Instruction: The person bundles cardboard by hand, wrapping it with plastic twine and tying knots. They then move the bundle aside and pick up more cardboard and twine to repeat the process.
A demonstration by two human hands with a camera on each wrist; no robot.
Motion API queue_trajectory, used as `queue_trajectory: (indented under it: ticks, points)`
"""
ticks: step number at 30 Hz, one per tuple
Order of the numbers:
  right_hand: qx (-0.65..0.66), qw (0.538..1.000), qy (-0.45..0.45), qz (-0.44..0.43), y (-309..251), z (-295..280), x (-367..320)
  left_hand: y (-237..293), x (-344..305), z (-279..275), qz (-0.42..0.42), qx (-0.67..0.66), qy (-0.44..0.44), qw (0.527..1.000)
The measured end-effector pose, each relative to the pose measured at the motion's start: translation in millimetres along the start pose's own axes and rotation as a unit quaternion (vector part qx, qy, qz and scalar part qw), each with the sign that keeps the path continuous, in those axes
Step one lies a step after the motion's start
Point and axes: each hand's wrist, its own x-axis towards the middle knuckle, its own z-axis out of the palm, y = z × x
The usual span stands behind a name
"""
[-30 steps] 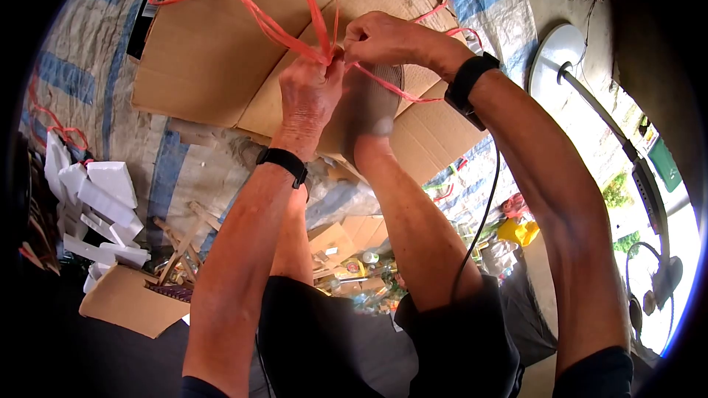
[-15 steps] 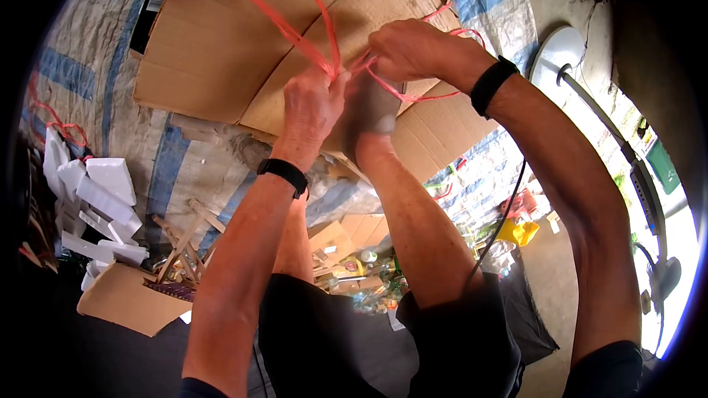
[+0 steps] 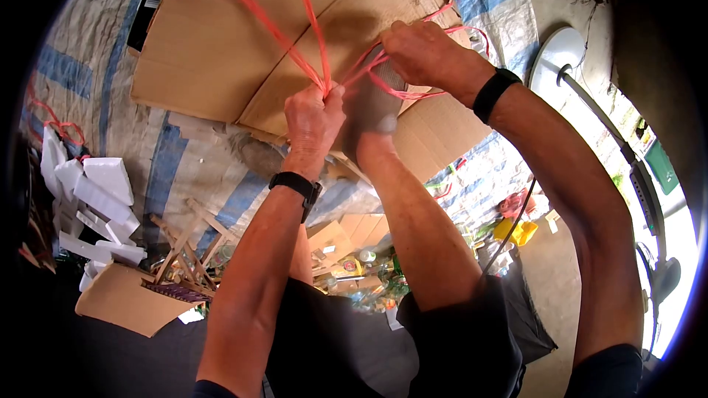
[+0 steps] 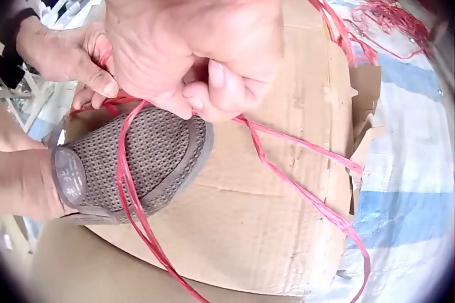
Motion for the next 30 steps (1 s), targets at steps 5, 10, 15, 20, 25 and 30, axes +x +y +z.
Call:
queue_trajectory:
  ticks: [5,10,15,20,25,30]
  points:
    - [0.166,0.977,0.117,-0.058,4.8,7.7,-3.7,-0.7,-5.6,6.5,-0.078,-0.057,-0.020,0.995]
    - [0.327,0.936,0.115,0.056,-9.6,22.9,-5.5,1.6,-5.7,1.3,-0.198,-0.162,-0.047,0.966]
    - [0.440,0.886,0.082,0.121,-26.7,13.6,5.0,9.1,-4.8,-15.8,-0.128,-0.036,-0.084,0.988]
    - [0.299,0.940,0.138,0.089,-9.6,17.4,10.0,18.3,-4.0,-21.9,-0.110,-0.049,-0.097,0.988]
    - [0.229,0.961,0.150,0.026,-1.6,17.6,7.4,9.5,-15.5,-3.2,-0.082,-0.015,-0.026,0.996]
    - [0.160,0.974,0.161,0.021,-0.7,24.4,8.6,2.4,-28.4,11.0,-0.150,-0.031,-0.053,0.987]
